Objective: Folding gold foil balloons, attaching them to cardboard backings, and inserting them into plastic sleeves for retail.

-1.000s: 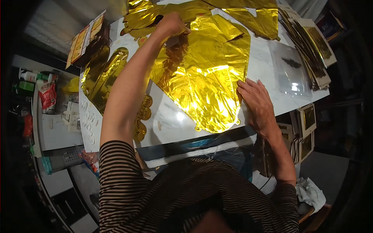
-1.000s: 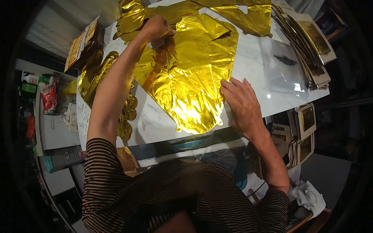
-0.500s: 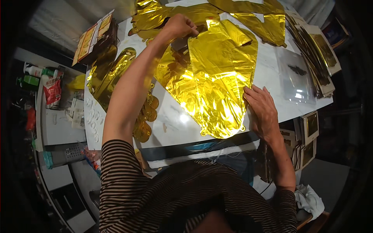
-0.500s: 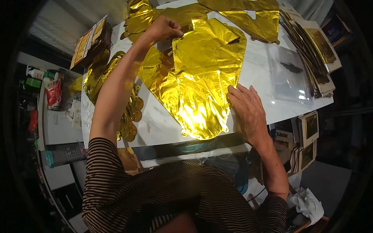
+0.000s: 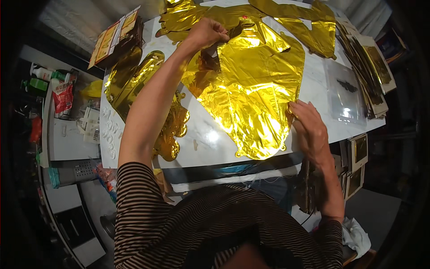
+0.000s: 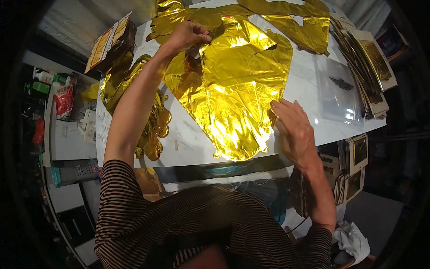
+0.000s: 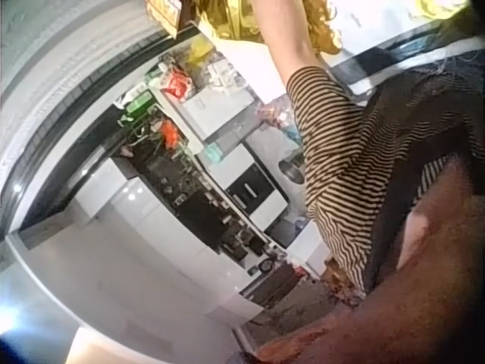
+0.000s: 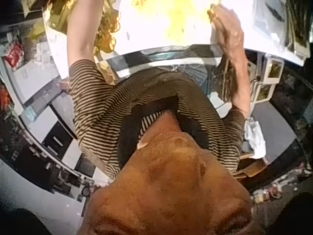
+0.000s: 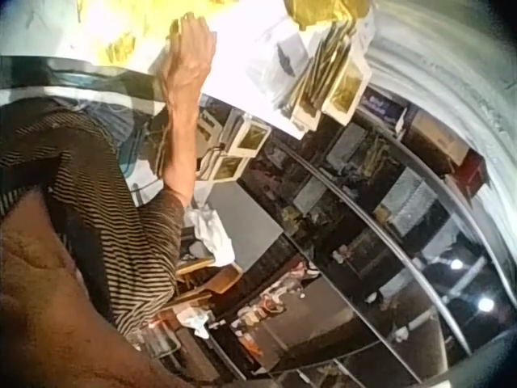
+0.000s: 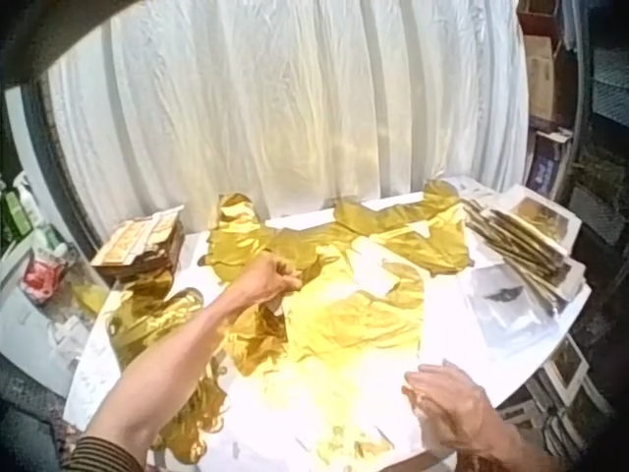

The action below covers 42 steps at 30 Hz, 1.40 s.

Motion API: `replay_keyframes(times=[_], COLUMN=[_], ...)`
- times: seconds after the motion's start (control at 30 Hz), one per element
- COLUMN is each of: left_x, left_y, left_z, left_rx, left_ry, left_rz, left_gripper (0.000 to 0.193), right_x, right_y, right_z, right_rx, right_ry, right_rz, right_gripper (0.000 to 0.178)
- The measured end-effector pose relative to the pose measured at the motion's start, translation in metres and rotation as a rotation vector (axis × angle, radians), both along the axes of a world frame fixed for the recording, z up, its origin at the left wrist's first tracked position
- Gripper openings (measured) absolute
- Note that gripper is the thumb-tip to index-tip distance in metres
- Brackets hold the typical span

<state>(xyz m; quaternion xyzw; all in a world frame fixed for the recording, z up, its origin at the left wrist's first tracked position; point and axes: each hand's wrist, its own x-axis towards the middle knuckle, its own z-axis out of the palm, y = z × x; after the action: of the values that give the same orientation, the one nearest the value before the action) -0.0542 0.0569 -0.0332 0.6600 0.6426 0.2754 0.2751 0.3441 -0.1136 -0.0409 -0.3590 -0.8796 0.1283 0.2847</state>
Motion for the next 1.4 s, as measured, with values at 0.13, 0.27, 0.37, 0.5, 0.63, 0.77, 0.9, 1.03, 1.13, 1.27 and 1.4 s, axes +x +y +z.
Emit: replay_keyframes(times=[0.13, 0.27, 0.37, 0.5, 0.63, 0.77, 0.9, 1.03, 1.13, 1.27, 1.4], left_x=[-0.003, -0.008, 0.004, 0.045, 0.051, 0.048, 0.045, 0.046, 0.052, 0.050, 0.048], left_y=[-0.007, -0.012, -0.033, -0.113, -0.177, -0.184, -0.188, -0.188, -0.184, -0.184, -0.185], left_z=[-0.001, -0.002, 0.005, 0.014, 0.003, -0.002, -0.006, -0.010, -0.007, -0.008, -0.011], left_rx=[0.014, 0.058, 0.221, 0.383, 0.378, 0.278, 0.275, 0.306, 0.327, 0.336, 0.344], left_ry=[-0.013, 0.057, 0.274, 0.465, 0.510, 0.461, 0.488, 0.468, 0.466, 0.444, 0.424], left_rz=[0.037, 0.028, 0.155, -0.055, -0.431, -0.453, -0.414, -0.411, -0.436, -0.442, -0.426], left_gripper=[0.024, 0.030, 0.041, 0.051, 0.071, 0.074, 0.079, 0.079, 0.076, 0.074, 0.073], right_x=[-0.011, -0.033, -0.052, -0.064, -0.080, -0.086, -0.112, -0.137, -0.146, -0.161, -0.162], right_y=[0.032, 0.084, 0.113, 0.144, 0.153, 0.170, 0.213, 0.245, 0.279, 0.289, 0.267], right_z=[0.035, 0.044, 0.043, 0.040, 0.044, 0.033, 0.040, 0.044, 0.038, 0.041, 0.069], right_rx=[0.041, 0.116, 0.021, 0.056, 0.042, 0.163, 0.070, 0.060, 0.024, -0.125, -0.373], right_ry=[0.031, 0.001, 0.049, 0.068, 0.031, 0.050, -0.131, -0.201, -0.289, -0.418, -0.394], right_rz=[0.009, 0.041, 0.068, 0.118, 0.219, 0.369, 0.225, 0.183, 0.234, 0.276, 0.260], right_gripper=[0.027, 0.029, 0.025, 0.022, 0.025, 0.027, 0.031, 0.041, 0.048, 0.039, 0.022])
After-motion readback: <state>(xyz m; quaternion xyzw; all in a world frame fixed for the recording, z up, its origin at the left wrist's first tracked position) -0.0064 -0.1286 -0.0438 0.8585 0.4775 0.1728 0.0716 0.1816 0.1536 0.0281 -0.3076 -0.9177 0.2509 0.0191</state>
